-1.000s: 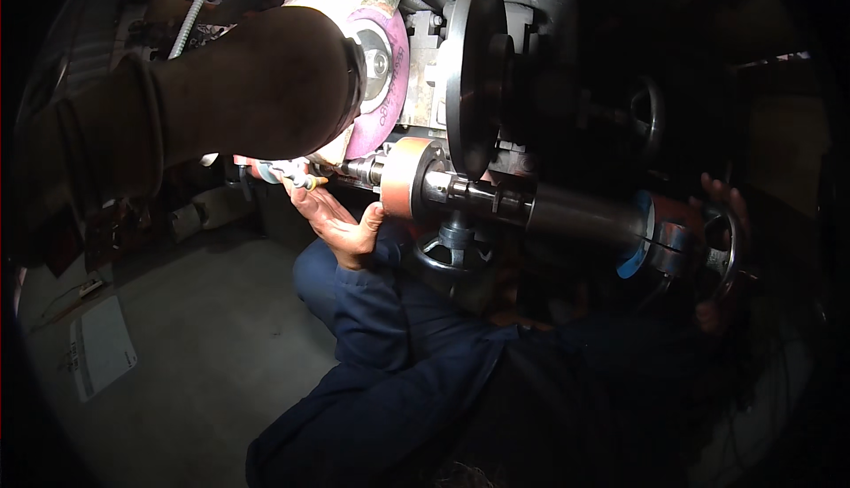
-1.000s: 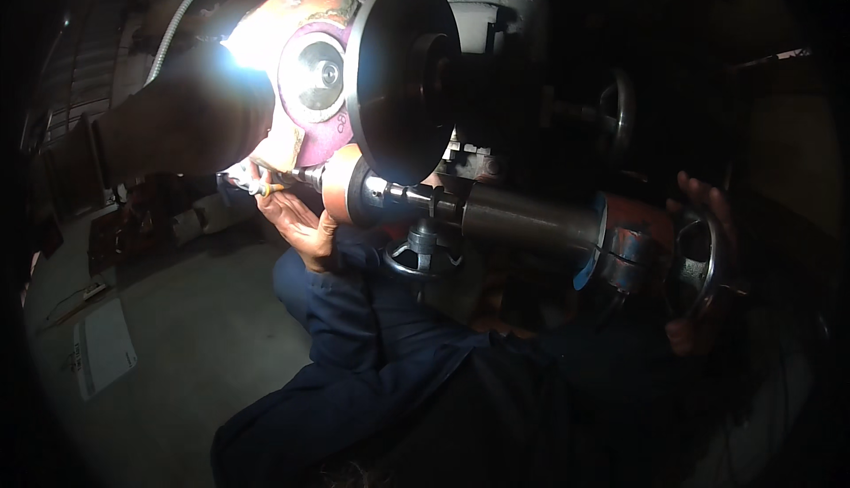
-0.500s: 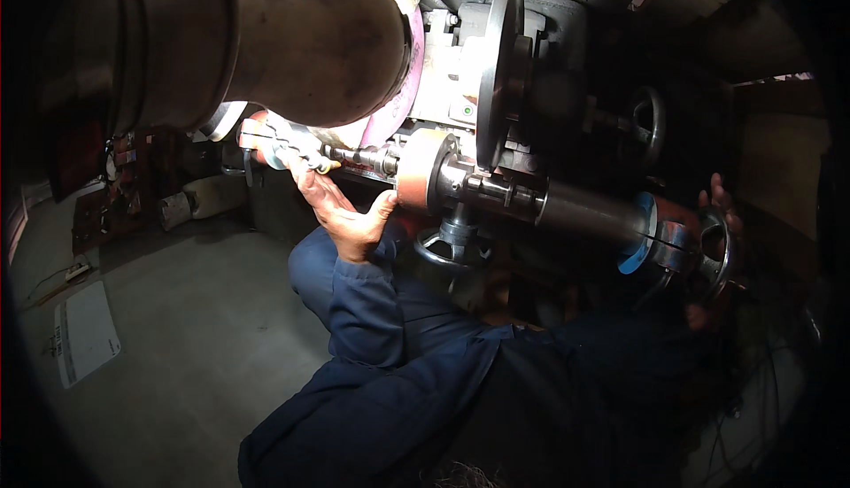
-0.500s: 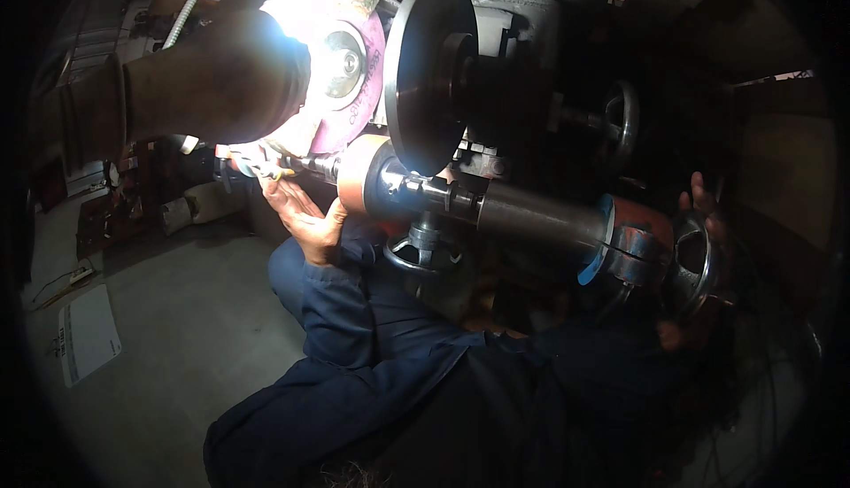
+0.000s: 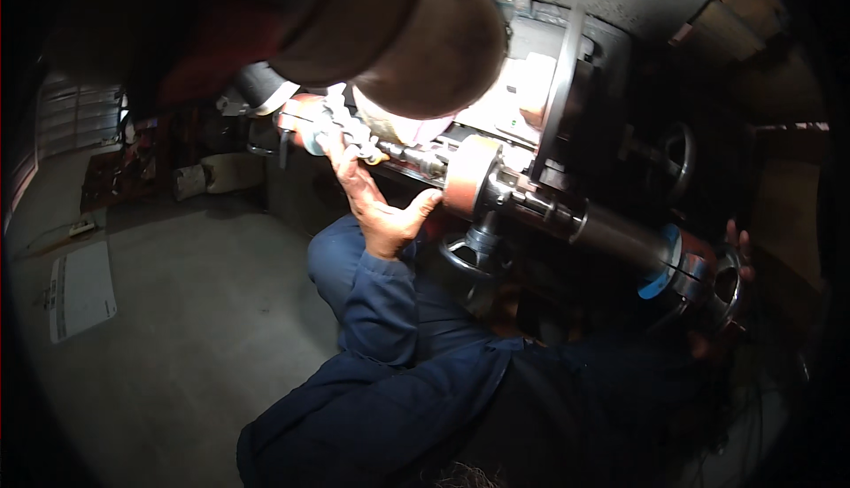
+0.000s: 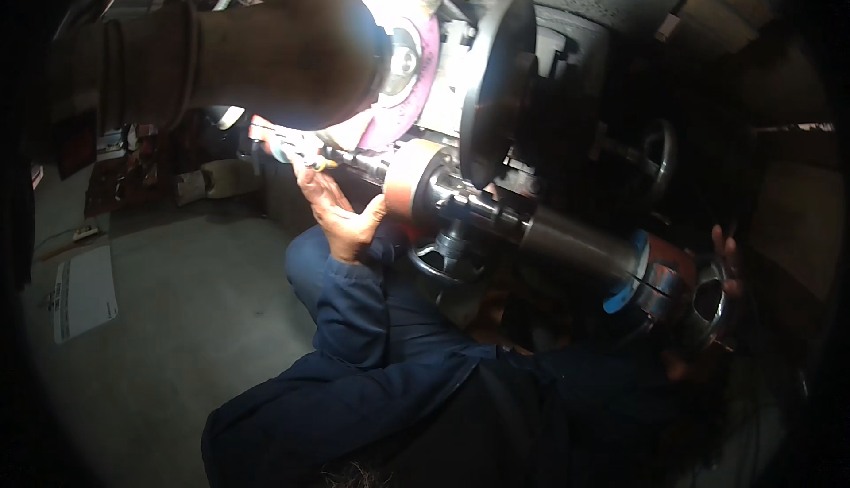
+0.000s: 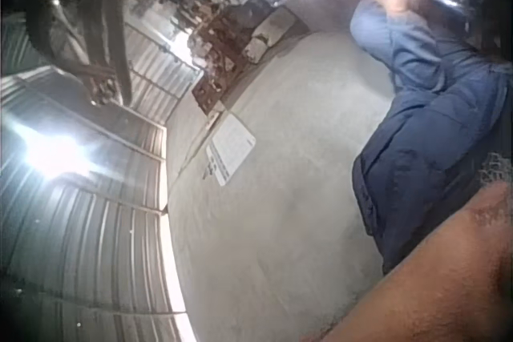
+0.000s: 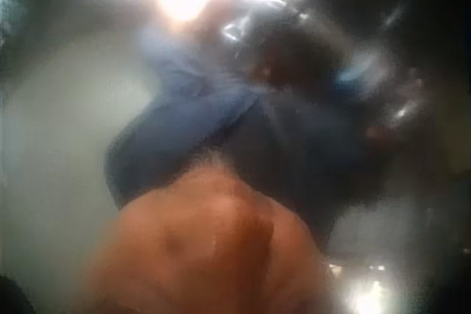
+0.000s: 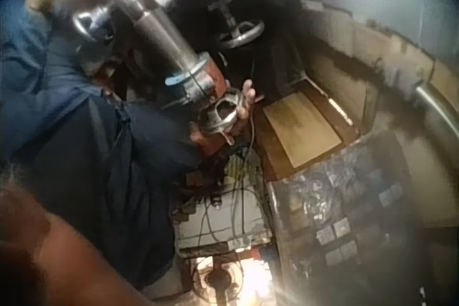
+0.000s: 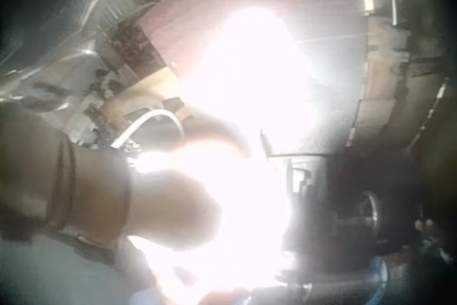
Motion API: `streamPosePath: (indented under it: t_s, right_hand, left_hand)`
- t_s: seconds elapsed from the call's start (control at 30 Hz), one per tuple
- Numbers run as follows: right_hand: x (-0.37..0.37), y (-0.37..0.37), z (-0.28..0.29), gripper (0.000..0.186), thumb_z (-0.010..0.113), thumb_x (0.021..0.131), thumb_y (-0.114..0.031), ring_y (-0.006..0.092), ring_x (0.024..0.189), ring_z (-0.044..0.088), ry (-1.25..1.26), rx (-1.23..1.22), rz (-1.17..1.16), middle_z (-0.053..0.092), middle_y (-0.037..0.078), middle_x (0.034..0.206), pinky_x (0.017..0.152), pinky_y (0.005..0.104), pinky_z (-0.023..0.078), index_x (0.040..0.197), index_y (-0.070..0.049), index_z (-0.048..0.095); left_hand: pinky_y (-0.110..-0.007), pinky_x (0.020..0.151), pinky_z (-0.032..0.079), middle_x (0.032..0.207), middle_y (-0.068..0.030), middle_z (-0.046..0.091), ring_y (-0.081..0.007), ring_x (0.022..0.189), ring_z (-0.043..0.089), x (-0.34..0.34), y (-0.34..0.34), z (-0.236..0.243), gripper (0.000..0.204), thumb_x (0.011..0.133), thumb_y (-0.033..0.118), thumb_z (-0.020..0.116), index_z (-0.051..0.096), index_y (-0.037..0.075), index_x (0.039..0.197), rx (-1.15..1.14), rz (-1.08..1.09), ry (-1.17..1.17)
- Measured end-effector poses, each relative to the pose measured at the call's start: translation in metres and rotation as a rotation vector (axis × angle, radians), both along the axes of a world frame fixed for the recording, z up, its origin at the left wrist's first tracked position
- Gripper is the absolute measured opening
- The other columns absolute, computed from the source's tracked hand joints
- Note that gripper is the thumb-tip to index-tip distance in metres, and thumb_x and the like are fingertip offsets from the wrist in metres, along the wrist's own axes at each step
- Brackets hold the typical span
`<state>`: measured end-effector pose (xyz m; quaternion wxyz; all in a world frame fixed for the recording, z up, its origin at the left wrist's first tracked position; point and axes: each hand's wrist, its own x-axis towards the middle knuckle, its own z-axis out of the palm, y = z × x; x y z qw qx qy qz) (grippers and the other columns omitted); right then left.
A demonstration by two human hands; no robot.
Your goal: The person works on a metal machinery component by turning handwheels to align parts, handling a small tool to adjust a pin, and then attaching a dial indicator gauge to the assembly.
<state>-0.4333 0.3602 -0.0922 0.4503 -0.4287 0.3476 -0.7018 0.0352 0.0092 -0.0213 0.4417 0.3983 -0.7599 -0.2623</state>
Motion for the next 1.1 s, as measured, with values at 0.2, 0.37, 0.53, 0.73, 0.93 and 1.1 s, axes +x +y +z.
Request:
streamPosePath:
  t_s: [0.2, 0.37, 0.53, 0.73, 0.93, 1.1]
  right_hand:
    - [0.013, -0.011, 0.018, 0.04, 0.06, 0.089, -0.022, 0.034, 0.147, 0.008, 0.082, 0.046, -0.02, 0.027, 0.013, 0.156, 0.118, 0.0547, 0.018, 0.128, -0.015, 0.055]
    - [0.022, -0.017, 0.029, 0.046, 0.062, 0.086, -0.024, 0.0344, 0.146, 0.011, 0.124, 0.065, -0.031, 0.026, 0.015, 0.156, 0.117, 0.0544, 0.02, 0.13, -0.015, 0.052]
    - [0.03, -0.023, 0.032, 0.052, 0.065, 0.084, -0.027, 0.0347, 0.145, 0.013, 0.136, 0.06, -0.033, 0.025, 0.016, 0.156, 0.116, 0.0542, 0.022, 0.132, -0.014, 0.049]
    - [0.031, -0.022, 0.034, 0.06, 0.068, 0.082, -0.029, 0.0352, 0.144, 0.017, 0.159, 0.07, -0.054, 0.024, 0.018, 0.156, 0.115, 0.0539, 0.025, 0.135, -0.014, 0.046]
    - [0.037, -0.026, 0.037, 0.068, 0.07, 0.079, -0.032, 0.0356, 0.142, 0.02, 0.168, 0.079, -0.051, 0.023, 0.02, 0.156, 0.114, 0.0536, 0.028, 0.138, -0.013, 0.042]
    - [0.039, -0.025, 0.039, 0.075, 0.073, 0.077, -0.035, 0.0359, 0.141, 0.023, 0.172, 0.081, -0.05, 0.021, 0.021, 0.156, 0.113, 0.0533, 0.03, 0.14, -0.013, 0.039]
  left_hand:
    - [-0.045, 0.116, 0.02, 0.156, -0.0257, 0.015, -0.0365, 0.145, 0.018, 0.0, 0.001, 0.005, 0.108, 0.058, 0.041, 0.093, 0.03, 0.008, 0.139, 0.026, 0.009, -0.002]
    - [-0.047, 0.117, 0.018, 0.156, -0.0257, 0.015, -0.0377, 0.145, 0.018, -0.002, 0.001, 0.007, 0.108, 0.06, 0.042, 0.092, 0.029, 0.006, 0.139, 0.031, -0.001, 0.012]
    - [-0.039, 0.096, 0.041, 0.118, -0.0183, 0.049, -0.0276, 0.109, 0.051, -0.023, 0.024, -0.001, 0.053, 0.083, 0.023, 0.073, 0.043, 0.0, 0.121, -0.081, 0.118, 0.384]
    - [-0.021, 0.044, 0.036, 0.078, -0.0084, 0.058, -0.0082, 0.05, 0.047, -0.029, 0.029, 0.026, 0.029, 0.102, 0.025, 0.052, 0.056, -0.004, 0.101, 0.718, 0.006, 0.679]
    - [-0.019, 0.045, 0.039, 0.077, -0.0073, 0.063, -0.0068, 0.048, 0.049, -0.033, 0.023, 0.04, 0.023, 0.094, 0.009, 0.064, 0.057, -0.008, 0.108, 0.857, -0.094, 0.369]
    - [-0.02, 0.046, 0.043, 0.081, -0.007, 0.062, -0.0068, 0.049, 0.05, -0.04, 0.026, 0.038, 0.027, 0.095, 0.009, 0.063, 0.054, -0.008, 0.114, 0.89, -0.101, 0.471]
